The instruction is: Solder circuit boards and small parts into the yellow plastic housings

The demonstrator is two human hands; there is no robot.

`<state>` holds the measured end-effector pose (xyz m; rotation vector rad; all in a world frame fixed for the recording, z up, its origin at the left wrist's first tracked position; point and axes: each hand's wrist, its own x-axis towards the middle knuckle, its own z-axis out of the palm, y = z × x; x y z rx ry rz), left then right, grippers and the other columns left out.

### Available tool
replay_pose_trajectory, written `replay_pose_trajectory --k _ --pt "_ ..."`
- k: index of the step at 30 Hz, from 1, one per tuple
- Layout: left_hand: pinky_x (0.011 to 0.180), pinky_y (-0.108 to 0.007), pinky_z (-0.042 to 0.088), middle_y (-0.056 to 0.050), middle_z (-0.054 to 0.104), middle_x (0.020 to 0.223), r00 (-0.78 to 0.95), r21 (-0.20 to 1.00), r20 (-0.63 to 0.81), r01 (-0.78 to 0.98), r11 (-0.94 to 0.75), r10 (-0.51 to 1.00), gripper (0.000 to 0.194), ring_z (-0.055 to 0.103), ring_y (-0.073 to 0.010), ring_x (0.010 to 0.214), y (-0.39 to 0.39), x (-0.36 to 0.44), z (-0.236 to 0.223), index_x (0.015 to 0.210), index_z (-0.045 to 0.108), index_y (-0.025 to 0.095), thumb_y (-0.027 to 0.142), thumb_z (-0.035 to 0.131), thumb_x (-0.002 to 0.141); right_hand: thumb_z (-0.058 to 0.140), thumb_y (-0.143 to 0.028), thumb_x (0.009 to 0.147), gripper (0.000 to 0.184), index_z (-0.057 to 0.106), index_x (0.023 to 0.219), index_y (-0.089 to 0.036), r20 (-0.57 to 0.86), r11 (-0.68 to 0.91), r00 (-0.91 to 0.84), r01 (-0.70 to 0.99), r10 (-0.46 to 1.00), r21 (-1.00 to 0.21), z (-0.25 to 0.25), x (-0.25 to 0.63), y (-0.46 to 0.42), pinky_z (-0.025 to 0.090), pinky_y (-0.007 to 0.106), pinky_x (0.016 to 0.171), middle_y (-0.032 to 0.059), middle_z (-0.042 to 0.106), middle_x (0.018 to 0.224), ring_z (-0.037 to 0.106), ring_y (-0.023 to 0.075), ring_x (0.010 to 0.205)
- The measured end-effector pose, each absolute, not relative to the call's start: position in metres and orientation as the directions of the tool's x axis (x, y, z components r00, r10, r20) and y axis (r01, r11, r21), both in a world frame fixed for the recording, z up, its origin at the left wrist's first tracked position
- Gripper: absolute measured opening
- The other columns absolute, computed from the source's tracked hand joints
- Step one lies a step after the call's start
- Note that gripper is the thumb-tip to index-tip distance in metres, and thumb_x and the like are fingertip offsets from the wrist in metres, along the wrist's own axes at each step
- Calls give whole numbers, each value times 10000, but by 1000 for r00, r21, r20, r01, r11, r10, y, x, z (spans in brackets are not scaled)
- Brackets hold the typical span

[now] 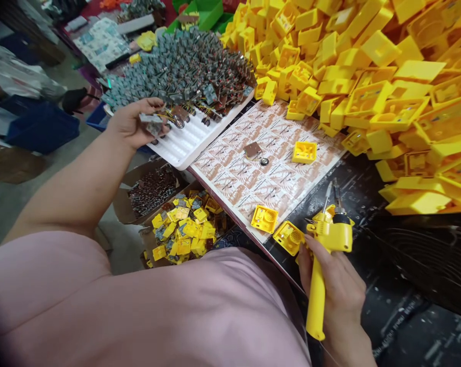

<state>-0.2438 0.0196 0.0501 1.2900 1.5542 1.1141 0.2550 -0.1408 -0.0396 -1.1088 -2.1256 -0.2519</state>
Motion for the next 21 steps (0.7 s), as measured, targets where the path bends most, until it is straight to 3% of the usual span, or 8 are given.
replay_pose_trajectory --k 3,6,9,12,15,17,19,21 --pt "787 -510 547 6 642 824 -146 982 27 190 1 989 437 493 -182 749 11 -218 70 887 592 329 430 782 506 737 -155 938 300 666 1230 -160 667 611 -371 776 646 -159 -40 256 -142 597 245 661 57 788 895 730 163 643" --pt "916 -524 551 -2 662 875 -9 982 62 180 -59 998 403 604 -196 850 8 -177 87 919 606 265 339 777 562 732 -177 943 349 655 1283 -194 670 615 -367 771 645 -169 -39 257 -141 593 248 619 39 787 873 727 172 618" --pt "926 -452 585 -57 747 1049 199 972 -107 228 60 974 284 685 -169 941 8 -118 83 985 630 179 160 647 703 758 -189 918 407 649 1307 -239 691 630 -378 763 617 -145 -36 255 -138 581 245 551 16 784 824 721 187 584" --pt "820 -376 599 -110 760 1168 296 926 -229 361 114 927 442 724 -155 891 8 -57 64 1292 615 125 96 505 864 743 -187 921 322 676 1231 -246 693 626 -378 768 614 -137 -34 253 -137 577 241 536 15 783 807 716 179 567" --pt "854 -385 592 -130 762 1152 412 732 -237 671 -117 880 547 742 -212 960 7 -15 48 1517 498 122 181 513 973 743 -209 921 276 678 1189 -223 684 577 -344 805 643 -138 -37 255 -141 593 244 606 20 784 835 728 167 608" --pt "987 -462 555 -140 758 1134 468 461 -164 815 -352 868 555 728 -286 1081 7 -3 41 1515 530 138 239 570 971 750 -256 927 294 663 1205 -213 673 541 -319 829 667 -142 -42 258 -144 622 272 703 36 794 901 756 179 702" --pt "1083 -537 493 -135 754 1126 506 249 -71 844 -476 860 511 699 -343 1162 11 -1 36 1449 610 174 266 600 947 699 -286 969 317 632 1270 -212 657 526 -268 820 704 -228 -47 261 -149 647 334 794 69 800 1013 784 209 838" --pt "1083 -517 493 -107 755 1114 526 259 17 819 -512 850 472 694 -326 1154 16 -6 30 1382 660 205 258 595 917 632 -283 1011 378 574 1379 -215 668 536 -191 764 719 -359 -49 263 -153 659 389 827 96 793 1115 794 235 931"
